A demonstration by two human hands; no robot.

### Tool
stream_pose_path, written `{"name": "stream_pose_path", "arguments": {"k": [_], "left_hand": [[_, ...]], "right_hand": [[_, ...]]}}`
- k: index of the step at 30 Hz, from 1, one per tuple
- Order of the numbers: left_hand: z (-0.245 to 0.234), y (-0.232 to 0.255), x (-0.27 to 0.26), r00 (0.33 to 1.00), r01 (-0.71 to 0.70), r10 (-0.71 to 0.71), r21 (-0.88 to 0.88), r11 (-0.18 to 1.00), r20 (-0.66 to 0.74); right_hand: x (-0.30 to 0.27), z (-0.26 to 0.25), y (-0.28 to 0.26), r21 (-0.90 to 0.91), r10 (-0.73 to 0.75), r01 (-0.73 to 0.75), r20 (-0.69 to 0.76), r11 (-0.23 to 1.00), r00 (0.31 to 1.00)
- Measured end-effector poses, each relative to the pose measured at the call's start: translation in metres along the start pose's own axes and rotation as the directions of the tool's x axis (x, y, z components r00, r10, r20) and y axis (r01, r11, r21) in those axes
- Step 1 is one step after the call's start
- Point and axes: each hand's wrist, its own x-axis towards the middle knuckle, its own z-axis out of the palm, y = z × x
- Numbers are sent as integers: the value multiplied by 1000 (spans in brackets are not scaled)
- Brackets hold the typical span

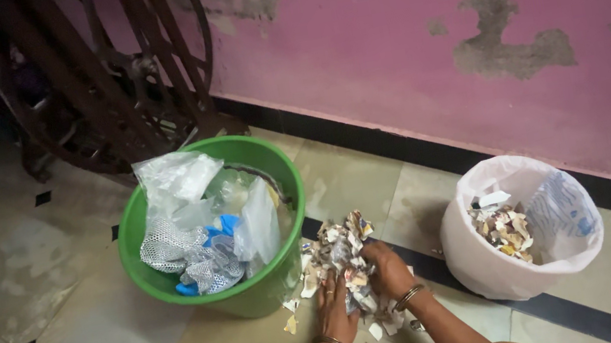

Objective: The person sits on the floor and sorts a pile of mixed waste by hand. They separate plastic bags and packaging into a green bucket and place small paper or cardboard pieces into a white bin.

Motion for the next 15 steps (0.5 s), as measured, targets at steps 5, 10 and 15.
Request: {"name": "stream_pose_path", "arguments": {"k": [5, 10, 15], "left_hand": [[29, -18, 7, 1000, -8, 13, -230, 973, 22], [20, -11, 7, 991, 113, -117, -59, 992, -62], [-21, 26, 5, 749, 641, -634, -30, 767, -193]], "right_hand": [[6, -31, -39, 23, 49, -49, -23, 999, 999], [8, -54, -91, 87, -68, 66, 13, 994, 998], [1, -64, -84, -171, 171, -121, 314, 978, 934]]}}
